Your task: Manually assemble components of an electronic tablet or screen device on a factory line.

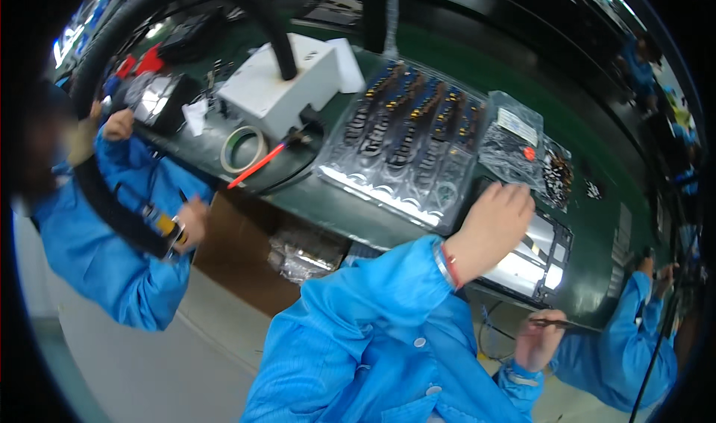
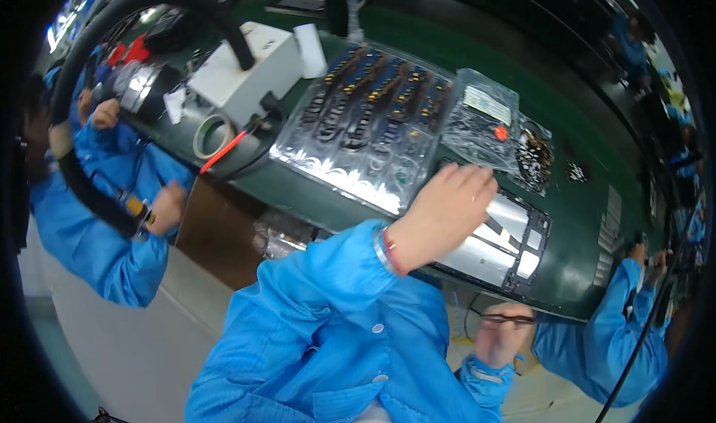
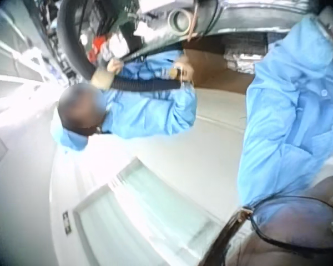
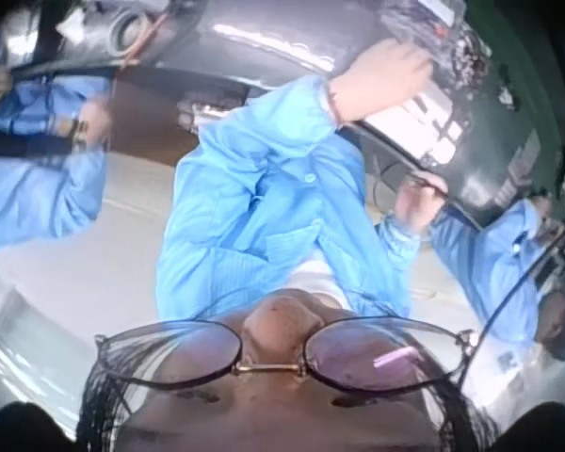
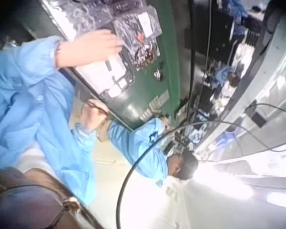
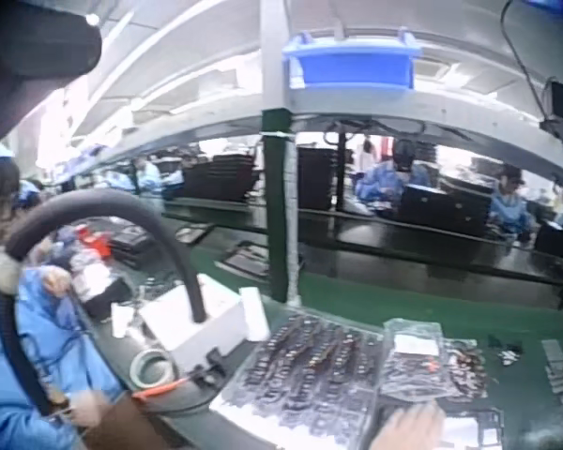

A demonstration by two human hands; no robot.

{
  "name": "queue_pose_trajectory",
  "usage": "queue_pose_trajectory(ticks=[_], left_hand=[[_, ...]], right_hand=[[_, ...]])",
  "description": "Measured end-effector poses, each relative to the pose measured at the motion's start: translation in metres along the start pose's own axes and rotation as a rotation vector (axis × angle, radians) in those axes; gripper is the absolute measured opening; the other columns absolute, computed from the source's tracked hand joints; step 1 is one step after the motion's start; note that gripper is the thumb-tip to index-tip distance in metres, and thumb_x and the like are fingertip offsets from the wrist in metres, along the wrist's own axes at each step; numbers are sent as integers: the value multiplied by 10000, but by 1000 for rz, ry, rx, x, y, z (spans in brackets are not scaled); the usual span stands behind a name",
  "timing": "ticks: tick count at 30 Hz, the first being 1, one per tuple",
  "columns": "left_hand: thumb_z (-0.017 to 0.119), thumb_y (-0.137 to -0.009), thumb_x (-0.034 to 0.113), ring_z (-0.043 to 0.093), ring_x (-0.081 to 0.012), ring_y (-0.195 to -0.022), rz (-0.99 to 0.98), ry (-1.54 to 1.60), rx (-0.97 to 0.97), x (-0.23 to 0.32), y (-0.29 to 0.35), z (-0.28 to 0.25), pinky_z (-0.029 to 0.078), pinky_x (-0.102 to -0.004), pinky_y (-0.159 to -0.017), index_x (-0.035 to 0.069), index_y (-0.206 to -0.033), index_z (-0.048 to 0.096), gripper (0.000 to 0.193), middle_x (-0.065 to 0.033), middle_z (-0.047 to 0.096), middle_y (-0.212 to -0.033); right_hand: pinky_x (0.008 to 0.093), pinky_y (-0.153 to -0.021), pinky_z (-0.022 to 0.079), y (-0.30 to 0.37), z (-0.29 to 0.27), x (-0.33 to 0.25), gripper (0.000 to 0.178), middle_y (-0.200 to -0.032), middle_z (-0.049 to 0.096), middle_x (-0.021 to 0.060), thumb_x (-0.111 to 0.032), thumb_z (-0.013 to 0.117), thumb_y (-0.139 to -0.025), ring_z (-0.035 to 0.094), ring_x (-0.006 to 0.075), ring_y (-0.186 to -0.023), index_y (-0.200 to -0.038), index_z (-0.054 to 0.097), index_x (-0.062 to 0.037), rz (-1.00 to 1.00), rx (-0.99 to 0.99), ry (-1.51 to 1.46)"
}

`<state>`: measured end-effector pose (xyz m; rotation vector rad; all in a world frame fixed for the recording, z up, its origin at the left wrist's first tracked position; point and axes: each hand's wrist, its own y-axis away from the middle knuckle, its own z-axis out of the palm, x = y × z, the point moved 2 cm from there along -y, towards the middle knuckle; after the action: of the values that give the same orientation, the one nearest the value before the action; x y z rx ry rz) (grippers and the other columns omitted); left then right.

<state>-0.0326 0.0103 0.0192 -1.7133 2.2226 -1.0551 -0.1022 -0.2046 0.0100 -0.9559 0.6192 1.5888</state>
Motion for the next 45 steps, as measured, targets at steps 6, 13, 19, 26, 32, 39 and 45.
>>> queue_pose_trajectory(ticks=[6, 13, 19, 26, 32, 39, 45], left_hand=[[463, -898, 204, 590, -262, -948, -807, 1341, 152, -52, 145, -93, 509, -359, -761, -30, -1113, 532, 324, -154, 606, -1026], [250, -929, 255, 517, -275, -1092, -1034, 1165, 1390, -107, 277, -197, 397, -359, -978, -47, -1177, 483, 455, -179, 549, -1163], [190, -940, 241, 468, -267, -1148, -1084, 988, 1446, -98, 283, -214, 385, -360, -995, -48, -1208, 446, 470, -176, 491, -1233], [231, -952, 258, 475, -243, -1145, -1031, 957, 1472, -104, 274, -209, 386, -350, -992, -30, -1222, 449, 451, -159, 497, -1239], [323, -959, 300, 504, -209, -1108, -868, 1235, 1165, -84, 226, -169, 398, -336, -958, 9, -1218, 468, 415, -119, 532, -1204], [463, -890, 106, 623, -251, -894, -571, 1011, -83, -9, 46, -88, 495, -358, -807, -60, -1004, 596, 241, -169, 642, -939], [645, -743, 114, 555, -310, -911, -20, 250, -258, 9, -43, 15, 451, -375, -795, 19, -985, 591, 265, -138, 587, -985]], right_hand=[[256, -741, 469, 6, 155, 113, 163, -991, 572, 55, -89, 546, -878, 547, 131, -890, -1026, 537, -22, 882, -387, -474], [233, -771, 515, 57, 323, 248, 202, -962, 625, 90, -136, 594, -864, 606, 142, -866, -1017, 587, -5, 1367, -559, -505], [200, -681, 540, 72, 340, 248, 201, -889, 642, 61, -142, 611, -851, 635, 120, -762, -1001, 598, -9, 1425, -579, -498], [218, -732, 515, 62, 338, 250, 186, -900, 616, 50, -134, 616, -845, 610, 125, -828, -999, 583, -35, 1387, -558, -526], [272, -740, 487, 9, 220, 136, 200, -916, 611, 68, -104, 619, -834, 599, 148, -820, -1000, 585, 2, 897, -634, -403], [289, -686, 500, -100, 38, -37, 161, -790, 651, 116, 8, 690, -709, 622, 188, -749, -867, 662, 22, -225, -216, 580], [217, -638, 473, -184, -16, -6, 132, -813, 630, 52, -46, 667, -759, 582, 87, -725, -876, 639, 7, -39, -168, 923]])
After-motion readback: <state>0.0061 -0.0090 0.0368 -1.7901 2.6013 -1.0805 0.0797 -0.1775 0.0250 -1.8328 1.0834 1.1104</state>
